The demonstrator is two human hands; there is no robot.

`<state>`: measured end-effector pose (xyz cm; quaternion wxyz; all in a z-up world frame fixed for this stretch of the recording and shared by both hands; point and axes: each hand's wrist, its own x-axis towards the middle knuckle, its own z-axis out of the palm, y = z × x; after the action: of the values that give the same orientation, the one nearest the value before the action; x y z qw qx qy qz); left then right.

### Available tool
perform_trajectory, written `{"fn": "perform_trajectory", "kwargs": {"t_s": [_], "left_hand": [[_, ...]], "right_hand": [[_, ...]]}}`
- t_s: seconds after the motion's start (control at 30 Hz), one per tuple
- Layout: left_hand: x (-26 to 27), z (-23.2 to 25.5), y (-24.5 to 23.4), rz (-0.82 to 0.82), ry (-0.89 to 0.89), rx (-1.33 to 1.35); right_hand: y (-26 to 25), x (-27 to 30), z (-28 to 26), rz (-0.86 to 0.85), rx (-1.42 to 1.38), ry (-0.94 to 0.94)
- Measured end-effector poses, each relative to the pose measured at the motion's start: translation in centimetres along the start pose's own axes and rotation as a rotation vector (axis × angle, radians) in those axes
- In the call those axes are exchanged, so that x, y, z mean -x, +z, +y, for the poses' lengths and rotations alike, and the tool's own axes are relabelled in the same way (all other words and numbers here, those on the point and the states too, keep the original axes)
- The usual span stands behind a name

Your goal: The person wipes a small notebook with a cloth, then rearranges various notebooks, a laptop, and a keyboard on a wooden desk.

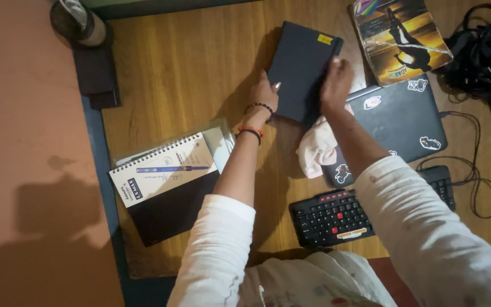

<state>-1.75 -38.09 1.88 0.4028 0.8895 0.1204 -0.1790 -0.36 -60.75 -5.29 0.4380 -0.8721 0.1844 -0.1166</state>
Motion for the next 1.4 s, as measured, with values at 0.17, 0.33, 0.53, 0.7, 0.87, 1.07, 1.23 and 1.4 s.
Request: {"fn": "perform_trajectory", "kwargs": {"t_s": [0.17,0.33,0.53,0.7,0.87,1.07,1.23,1.4], "left_hand": [[0.9,0.1,0.2,0.047,-0.005,-0.06],[0.5,-0.4,0.9,0.011,-0.031,-0.042],[0.2,-0.8,1.4,0.029,-0.03,-0.055],[0.2,-0.4,1.2,0.078,0.006,-0.019],[1.6,0.7,-0.1,0.019,-0.059,-0.037],[-0.2,-2.1,2.8,0.158,0.055,-0.021],[-0.3,-3.0,2.0,0.096,0.03,0.09],[1.8,-3.4,-1.2,0.124,0.145,0.068]], "right_hand": [[-4.1,-1.2,1.8,0.283,0.274,-0.205],[-7.8,-4.8,1.7,-0.077,0.929,-0.442],[-7.5,-7.6,4.8,-0.271,0.949,-0.318],[-6.6,-8.9,7.4,-0.233,0.97,-0.358],[-7.0,-9.3,6.2,-0.215,0.957,-0.291],[-9.3,-10.2,0.9,-0.198,0.867,-0.284],[-10.8,-8.4,-6.1,-0.015,0.543,-0.727],[-9.4,-3.6,-9.1,-0.186,0.662,-0.803]]}}
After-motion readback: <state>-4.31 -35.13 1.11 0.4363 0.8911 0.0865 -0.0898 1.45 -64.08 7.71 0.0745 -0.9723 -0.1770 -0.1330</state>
